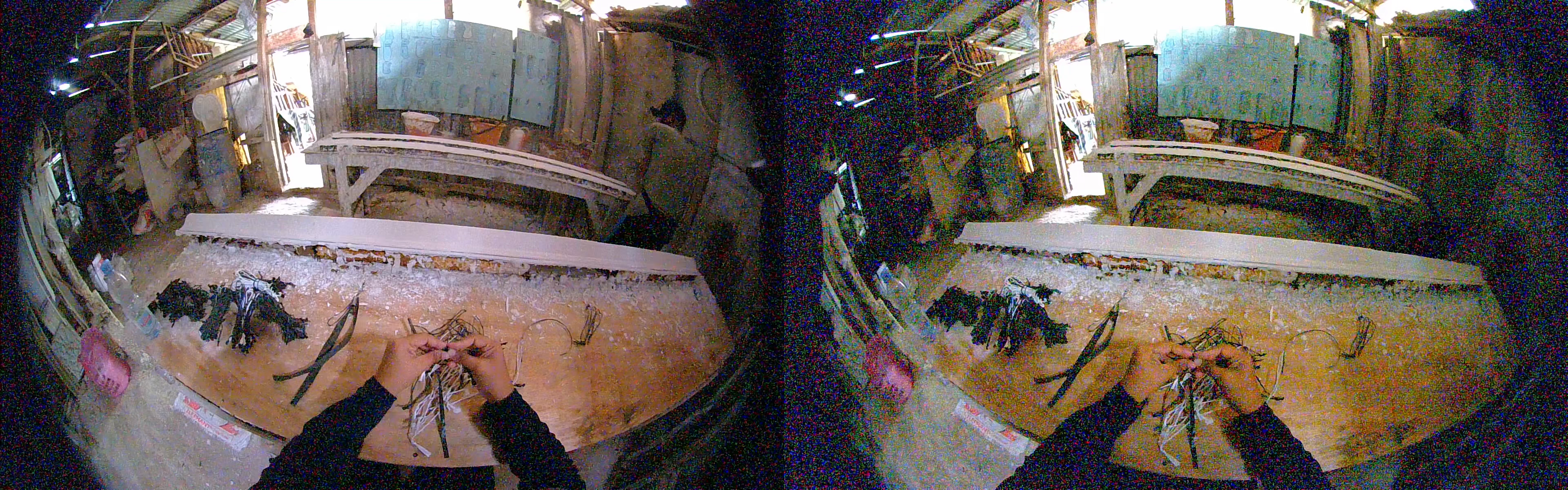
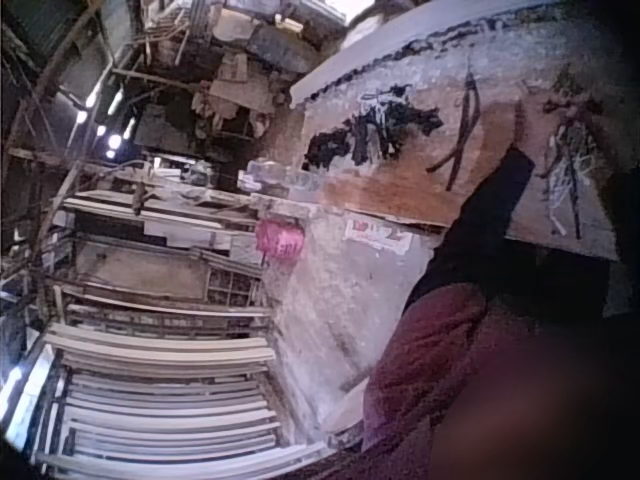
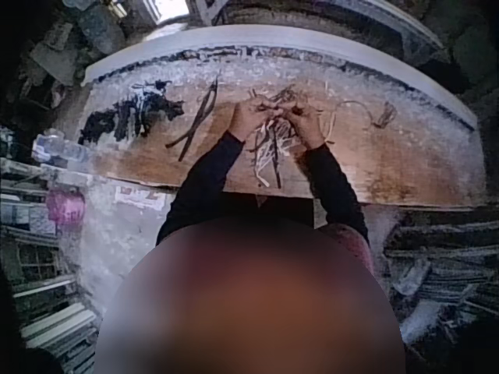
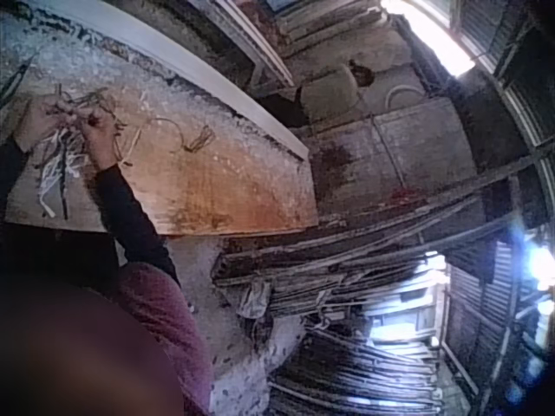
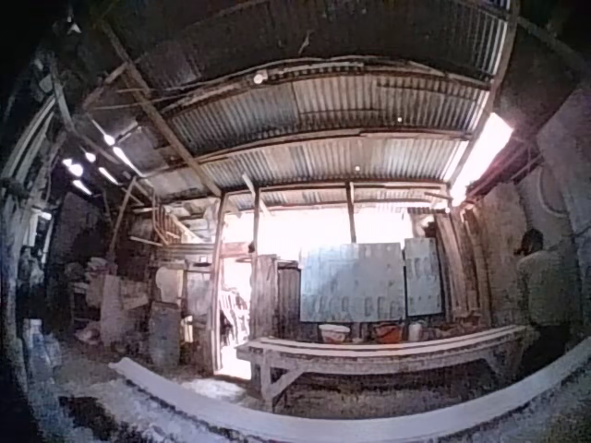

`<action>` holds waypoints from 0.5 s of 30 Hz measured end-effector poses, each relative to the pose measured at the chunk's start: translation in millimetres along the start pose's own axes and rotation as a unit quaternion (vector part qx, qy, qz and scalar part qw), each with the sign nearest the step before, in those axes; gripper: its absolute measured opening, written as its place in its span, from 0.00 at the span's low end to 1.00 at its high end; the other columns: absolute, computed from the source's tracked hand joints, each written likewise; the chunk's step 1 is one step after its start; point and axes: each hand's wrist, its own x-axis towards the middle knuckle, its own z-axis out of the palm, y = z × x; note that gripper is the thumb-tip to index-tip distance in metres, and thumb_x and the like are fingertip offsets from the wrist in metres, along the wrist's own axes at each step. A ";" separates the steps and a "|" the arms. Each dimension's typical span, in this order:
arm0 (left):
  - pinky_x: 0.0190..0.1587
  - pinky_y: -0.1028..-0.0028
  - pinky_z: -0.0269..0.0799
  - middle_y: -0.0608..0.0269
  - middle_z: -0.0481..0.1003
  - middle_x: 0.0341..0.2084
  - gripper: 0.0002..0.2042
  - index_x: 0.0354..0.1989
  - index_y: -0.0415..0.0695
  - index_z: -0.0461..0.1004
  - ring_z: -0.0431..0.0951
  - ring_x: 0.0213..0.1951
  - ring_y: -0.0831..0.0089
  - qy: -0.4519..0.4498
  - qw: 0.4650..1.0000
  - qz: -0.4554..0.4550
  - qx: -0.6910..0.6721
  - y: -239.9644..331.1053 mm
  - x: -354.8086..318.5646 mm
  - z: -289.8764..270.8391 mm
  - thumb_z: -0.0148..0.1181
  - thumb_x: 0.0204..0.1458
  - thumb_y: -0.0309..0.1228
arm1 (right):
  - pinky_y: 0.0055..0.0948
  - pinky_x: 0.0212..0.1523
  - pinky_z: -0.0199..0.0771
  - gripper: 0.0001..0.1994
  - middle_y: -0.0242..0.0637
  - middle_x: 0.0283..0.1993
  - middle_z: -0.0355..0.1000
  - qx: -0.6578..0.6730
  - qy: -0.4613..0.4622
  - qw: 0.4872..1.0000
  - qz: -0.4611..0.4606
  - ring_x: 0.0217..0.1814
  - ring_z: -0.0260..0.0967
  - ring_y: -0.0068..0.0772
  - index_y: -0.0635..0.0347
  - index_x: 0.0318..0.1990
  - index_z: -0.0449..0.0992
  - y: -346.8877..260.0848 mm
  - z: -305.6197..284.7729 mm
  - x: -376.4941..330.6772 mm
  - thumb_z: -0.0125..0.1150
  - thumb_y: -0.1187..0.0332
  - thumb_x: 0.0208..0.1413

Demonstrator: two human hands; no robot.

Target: The person sorts and organizes a pile of black and white cables on a wooden workbench. They pick up individual cables, separate them, and place them into small piles. Another person works in the background at a separate table.

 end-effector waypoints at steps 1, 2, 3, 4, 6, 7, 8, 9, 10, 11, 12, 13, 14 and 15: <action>0.33 0.81 0.68 0.64 0.75 0.26 0.05 0.31 0.38 0.74 0.74 0.30 0.79 0.001 1.000 0.011 0.014 -0.3 0.3 -0.3 0.58 0.44 0.23 | 0.21 0.32 0.70 0.04 0.37 0.29 0.72 0.013 -0.001 1.000 -0.001 0.29 0.69 0.24 0.65 0.31 0.72 -0.5 0.4 -0.3 0.54 0.81 0.46; 0.33 0.81 0.68 0.63 0.75 0.26 0.05 0.30 0.38 0.74 0.73 0.30 0.79 0.005 0.999 0.020 0.043 -0.6 0.8 -0.2 0.58 0.44 0.23 | 0.21 0.32 0.70 0.04 0.36 0.29 0.72 0.021 -0.001 1.000 -0.002 0.29 0.69 0.24 0.65 0.30 0.72 -1.0 0.8 -0.9 0.54 0.81 0.46; 0.33 0.81 0.68 0.64 0.75 0.26 0.05 0.30 0.38 0.74 0.73 0.30 0.79 0.005 0.999 0.027 0.021 -1.1 1.2 0.0 0.58 0.44 0.23 | 0.21 0.32 0.70 0.04 0.36 0.30 0.72 0.028 -0.002 1.000 -0.005 0.30 0.69 0.24 0.64 0.30 0.72 -1.3 1.1 -1.3 0.53 0.81 0.46; 0.33 0.80 0.68 0.64 0.75 0.26 0.05 0.30 0.38 0.74 0.73 0.30 0.79 0.007 0.999 0.031 0.016 -1.6 1.2 0.5 0.58 0.44 0.23 | 0.21 0.32 0.70 0.04 0.36 0.29 0.72 0.030 -0.001 1.000 -0.002 0.29 0.69 0.24 0.64 0.30 0.72 -1.7 1.2 -1.6 0.54 0.81 0.46; 0.33 0.80 0.68 0.64 0.75 0.25 0.05 0.31 0.38 0.74 0.73 0.30 0.79 0.008 1.000 0.024 0.014 -3.2 1.2 0.8 0.58 0.44 0.23 | 0.21 0.32 0.70 0.04 0.36 0.29 0.72 0.033 -0.001 0.999 -0.003 0.29 0.69 0.24 0.64 0.30 0.72 -1.9 1.3 -1.9 0.54 0.81 0.46; 0.33 0.80 0.68 0.64 0.75 0.26 0.05 0.31 0.39 0.74 0.73 0.30 0.79 0.005 1.000 0.014 0.017 -4.4 0.2 0.3 0.58 0.45 0.24 | 0.21 0.32 0.70 0.04 0.35 0.29 0.72 0.030 0.002 1.000 -0.004 0.29 0.69 0.24 0.64 0.30 0.72 -1.9 1.2 -1.8 0.54 0.81 0.46; 0.33 0.80 0.68 0.64 0.75 0.26 0.05 0.31 0.39 0.74 0.73 0.30 0.79 0.007 0.999 0.023 0.028 -6.0 -0.5 -0.2 0.57 0.45 0.24 | 0.21 0.32 0.70 0.04 0.35 0.29 0.72 0.026 0.005 1.000 -0.005 0.29 0.69 0.23 0.64 0.30 0.72 -1.6 1.0 -1.6 0.54 0.81 0.46; 0.32 0.80 0.68 0.65 0.75 0.26 0.04 0.31 0.39 0.74 0.73 0.29 0.79 -0.010 1.000 0.004 0.019 -8.1 1.1 -1.2 0.57 0.46 0.24 | 0.22 0.32 0.70 0.04 0.35 0.28 0.72 0.021 0.006 1.000 -0.008 0.29 0.68 0.23 0.64 0.30 0.72 -1.4 0.9 -1.3 0.54 0.81 0.46; 0.31 0.80 0.69 0.65 0.74 0.26 0.04 0.31 0.39 0.74 0.73 0.29 0.80 -0.023 1.000 0.004 0.018 -10.6 4.1 -2.8 0.56 0.47 0.25 | 0.21 0.32 0.70 0.04 0.35 0.29 0.72 0.008 -0.002 1.000 -0.009 0.29 0.68 0.23 0.64 0.30 0.72 -1.0 0.6 -1.0 0.54 0.80 0.46; 0.30 0.81 0.69 0.66 0.74 0.26 0.04 0.31 0.39 0.73 0.72 0.29 0.80 -0.036 0.999 -0.002 0.019 -13.4 6.5 -4.4 0.55 0.48 0.25 | 0.21 0.32 0.70 0.04 0.34 0.29 0.72 -0.007 -0.011 1.000 -0.011 0.29 0.68 0.23 0.64 0.30 0.72 -1.0 0.4 -0.6 0.54 0.80 0.46; 0.29 0.81 0.69 0.66 0.73 0.25 0.04 0.32 0.39 0.72 0.72 0.28 0.81 -0.052 0.999 0.009 -0.001 -16.4 8.3 -5.5 0.54 0.49 0.26 | 0.21 0.32 0.70 0.04 0.34 0.29 0.72 -0.031 -0.016 0.999 -0.014 0.29 0.68 0.22 0.63 0.30 0.72 -0.9 0.3 -0.3 0.55 0.80 0.46; 0.27 0.81 0.69 0.67 0.73 0.25 0.05 0.32 0.39 0.72 0.71 0.27 0.81 -0.069 0.997 0.013 -0.019 -19.4 10.0 -6.5 0.53 0.50 0.26 | 0.21 0.33 0.69 0.04 0.34 0.29 0.72 -0.013 -0.024 1.000 -0.008 0.29 0.68 0.22 0.63 0.31 0.72 -1.1 0.6 -0.4 0.55 0.79 0.46; 0.26 0.82 0.69 0.67 0.72 0.25 0.05 0.32 0.39 0.71 0.71 0.26 0.82 -0.090 0.996 -0.006 -0.030 -22.2 10.9 -7.0 0.52 0.51 0.27 | 0.21 0.33 0.69 0.03 0.34 0.30 0.72 -0.004 -0.027 1.000 -0.001 0.29 0.68 0.22 0.64 0.31 0.72 -1.6 1.1 -0.5 0.55 0.78 0.47; 0.25 0.82 0.69 0.68 0.71 0.25 0.05 0.33 0.40 0.70 0.70 0.25 0.82 -0.094 0.995 0.026 -0.038 -24.7 11.1 -7.1 0.51 0.51 0.27 | 0.21 0.33 0.69 0.04 0.34 0.30 0.72 0.000 -0.030 1.000 0.006 0.29 0.68 0.22 0.64 0.31 0.72 -2.6 1.7 -0.5 0.56 0.78 0.47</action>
